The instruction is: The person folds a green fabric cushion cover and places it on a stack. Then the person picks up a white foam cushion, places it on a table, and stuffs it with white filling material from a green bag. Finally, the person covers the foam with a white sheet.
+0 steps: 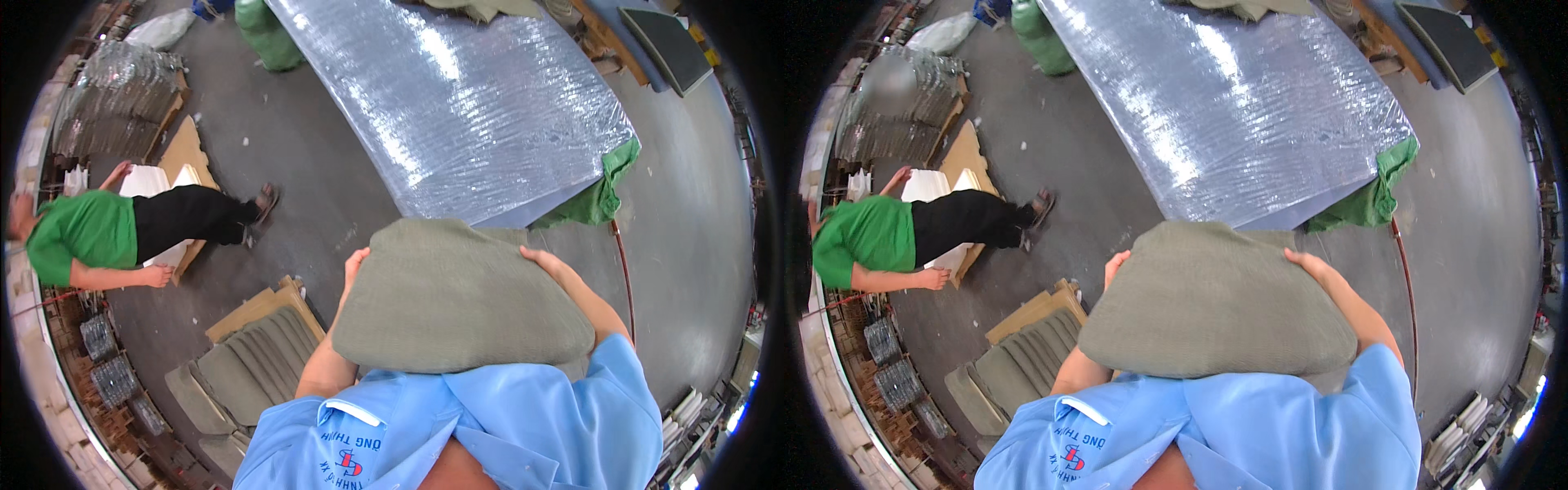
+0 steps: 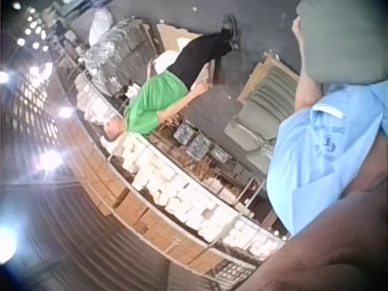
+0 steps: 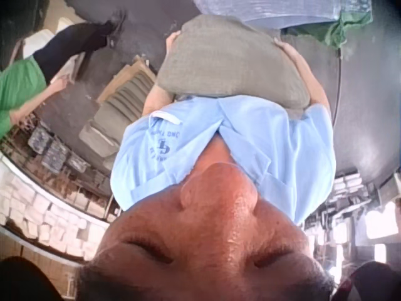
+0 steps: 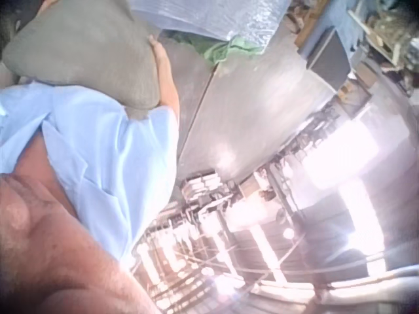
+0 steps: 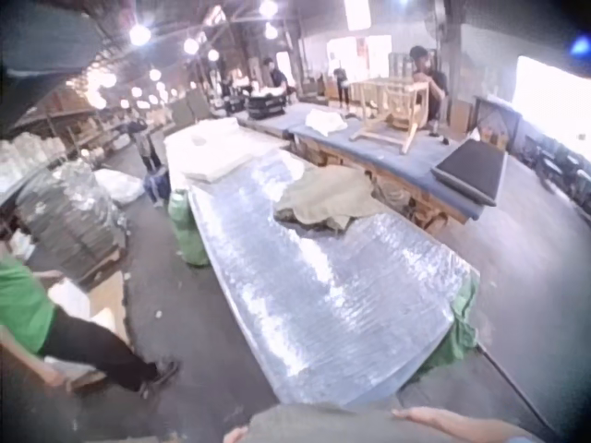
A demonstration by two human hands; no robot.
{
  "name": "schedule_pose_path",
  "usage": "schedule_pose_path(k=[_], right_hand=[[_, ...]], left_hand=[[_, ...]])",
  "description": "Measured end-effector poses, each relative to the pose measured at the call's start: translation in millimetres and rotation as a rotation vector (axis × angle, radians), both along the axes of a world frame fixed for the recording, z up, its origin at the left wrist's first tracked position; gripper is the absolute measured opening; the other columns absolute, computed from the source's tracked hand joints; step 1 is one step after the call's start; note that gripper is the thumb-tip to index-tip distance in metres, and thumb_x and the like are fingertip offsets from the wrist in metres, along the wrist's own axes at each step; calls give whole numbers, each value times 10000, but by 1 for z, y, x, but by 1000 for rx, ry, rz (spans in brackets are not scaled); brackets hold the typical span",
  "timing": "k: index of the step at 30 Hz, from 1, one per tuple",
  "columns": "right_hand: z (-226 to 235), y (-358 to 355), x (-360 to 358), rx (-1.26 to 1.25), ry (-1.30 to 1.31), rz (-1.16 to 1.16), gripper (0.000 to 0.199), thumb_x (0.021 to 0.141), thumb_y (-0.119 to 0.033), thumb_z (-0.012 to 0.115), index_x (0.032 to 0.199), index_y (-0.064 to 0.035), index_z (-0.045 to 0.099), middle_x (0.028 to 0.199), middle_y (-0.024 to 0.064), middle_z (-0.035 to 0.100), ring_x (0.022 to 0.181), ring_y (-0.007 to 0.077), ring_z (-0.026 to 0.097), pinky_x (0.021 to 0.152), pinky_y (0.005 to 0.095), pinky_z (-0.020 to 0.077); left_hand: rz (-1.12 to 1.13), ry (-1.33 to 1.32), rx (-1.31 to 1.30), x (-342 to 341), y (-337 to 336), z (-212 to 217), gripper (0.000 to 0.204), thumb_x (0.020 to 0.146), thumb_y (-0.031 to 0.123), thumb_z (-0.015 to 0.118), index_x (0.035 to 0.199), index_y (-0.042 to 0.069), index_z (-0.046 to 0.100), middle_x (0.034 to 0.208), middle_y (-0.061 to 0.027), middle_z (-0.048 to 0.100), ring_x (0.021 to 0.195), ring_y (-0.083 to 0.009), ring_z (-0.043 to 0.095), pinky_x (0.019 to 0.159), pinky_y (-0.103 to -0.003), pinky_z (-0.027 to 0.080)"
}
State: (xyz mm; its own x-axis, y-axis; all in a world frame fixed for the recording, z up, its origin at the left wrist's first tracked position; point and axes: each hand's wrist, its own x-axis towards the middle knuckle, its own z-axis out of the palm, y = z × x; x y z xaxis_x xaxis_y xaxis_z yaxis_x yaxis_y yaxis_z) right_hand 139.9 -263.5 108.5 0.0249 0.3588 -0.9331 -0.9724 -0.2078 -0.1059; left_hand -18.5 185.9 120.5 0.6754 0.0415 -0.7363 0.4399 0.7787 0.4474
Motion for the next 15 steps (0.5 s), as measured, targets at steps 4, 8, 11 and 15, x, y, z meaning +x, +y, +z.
schedule_pose_path(k=[4, 8, 11, 15], right_hand=[[54, -7, -47, -104, -92, 47, 650, 998, -496, 592, 1436, -18, 551, 1421, 198, 591, 1259, 323, 600, 1076, 470, 451], [94, 55, -46, 69, -185, -77, 636, 1017, -528, 557, 1400, -21, 583, 1384, 175, 626, 1229, 296, 619, 1063, 447, 466], [102, 57, -47, 43, -353, -168, 649, 1018, -553, 545, 1405, -33, 580, 1403, 159, 616, 1241, 283, 610, 1064, 445, 463], [105, 105, -37, -41, -641, -226, 652, 1047, -551, 490, 1443, -34, 531, 1461, 139, 556, 1332, 240, 536, 1085, 418, 451]], left_hand=[[-94, -129, 188, 35, 3, 25, 285, 959, 211, 541, 1035, 8, 726, 943, -79, 746, 823, -194, 705, 751, -340, 561], [-38, -314, 209, 86, 74, 84, 330, 960, 199, 516, 1147, -6, 694, 981, -78, 742, 851, -177, 700, 772, -327, 551], [-31, -441, 192, 166, 15, 190, 530, 948, 164, 496, 1454, 4, 492, 1282, -130, 637, 1063, -200, 653, 893, -349, 539], [-5, -631, 264, 198, -54, 280, 668, 950, 120, 461, 1591, 33, 298, 1428, -138, 552, 1180, -228, 615, 988, -377, 524]])
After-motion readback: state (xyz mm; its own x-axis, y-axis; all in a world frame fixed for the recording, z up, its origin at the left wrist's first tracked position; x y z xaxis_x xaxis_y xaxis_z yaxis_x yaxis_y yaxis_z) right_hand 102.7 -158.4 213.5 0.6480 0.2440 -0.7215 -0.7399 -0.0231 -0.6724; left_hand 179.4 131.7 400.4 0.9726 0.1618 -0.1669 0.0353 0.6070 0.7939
